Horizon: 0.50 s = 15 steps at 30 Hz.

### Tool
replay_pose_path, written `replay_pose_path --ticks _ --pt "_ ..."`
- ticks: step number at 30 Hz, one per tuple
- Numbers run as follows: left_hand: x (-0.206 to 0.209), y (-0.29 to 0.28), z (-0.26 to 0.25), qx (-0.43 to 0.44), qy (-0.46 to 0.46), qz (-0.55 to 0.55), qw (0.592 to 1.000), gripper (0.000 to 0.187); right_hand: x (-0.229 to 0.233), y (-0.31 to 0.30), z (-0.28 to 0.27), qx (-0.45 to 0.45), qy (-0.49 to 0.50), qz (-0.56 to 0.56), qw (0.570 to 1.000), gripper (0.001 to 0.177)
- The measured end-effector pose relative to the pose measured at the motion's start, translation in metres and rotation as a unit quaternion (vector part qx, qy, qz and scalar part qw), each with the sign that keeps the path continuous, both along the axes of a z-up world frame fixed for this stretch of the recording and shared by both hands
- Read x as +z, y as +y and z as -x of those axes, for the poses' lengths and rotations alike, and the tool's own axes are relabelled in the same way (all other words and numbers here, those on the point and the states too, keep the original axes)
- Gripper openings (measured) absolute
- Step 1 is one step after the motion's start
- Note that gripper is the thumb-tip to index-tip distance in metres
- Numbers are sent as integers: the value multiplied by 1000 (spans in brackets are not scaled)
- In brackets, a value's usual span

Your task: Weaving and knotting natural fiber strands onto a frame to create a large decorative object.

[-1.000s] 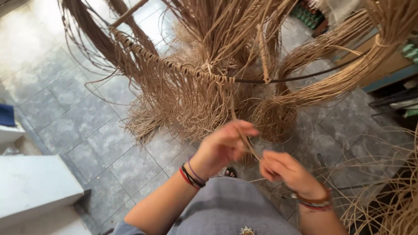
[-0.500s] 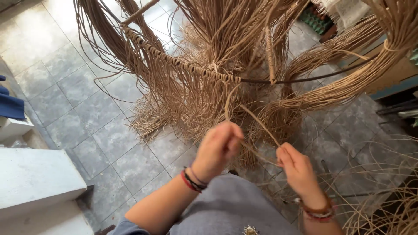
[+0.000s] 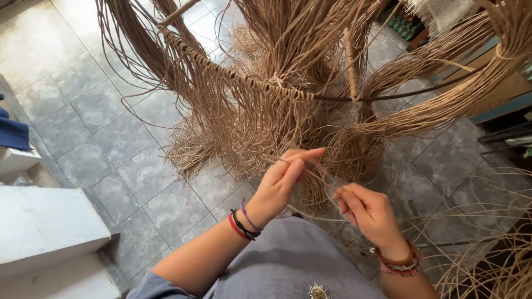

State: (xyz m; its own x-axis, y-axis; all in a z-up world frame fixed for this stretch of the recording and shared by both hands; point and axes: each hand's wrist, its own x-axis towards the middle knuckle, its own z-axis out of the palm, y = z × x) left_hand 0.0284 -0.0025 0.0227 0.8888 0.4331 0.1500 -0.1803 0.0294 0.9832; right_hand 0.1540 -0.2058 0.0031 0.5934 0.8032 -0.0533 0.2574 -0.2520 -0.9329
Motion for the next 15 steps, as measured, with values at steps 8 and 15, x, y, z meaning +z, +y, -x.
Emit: replay_pose_path --ticks 8,15 --pt "0 4 3 -154 -37 70 985 55 4 5 6 77 -9 3 997 33" --pt "2 8 7 -191 -29 55 980 53 2 1 7 77 13 12 997 36"
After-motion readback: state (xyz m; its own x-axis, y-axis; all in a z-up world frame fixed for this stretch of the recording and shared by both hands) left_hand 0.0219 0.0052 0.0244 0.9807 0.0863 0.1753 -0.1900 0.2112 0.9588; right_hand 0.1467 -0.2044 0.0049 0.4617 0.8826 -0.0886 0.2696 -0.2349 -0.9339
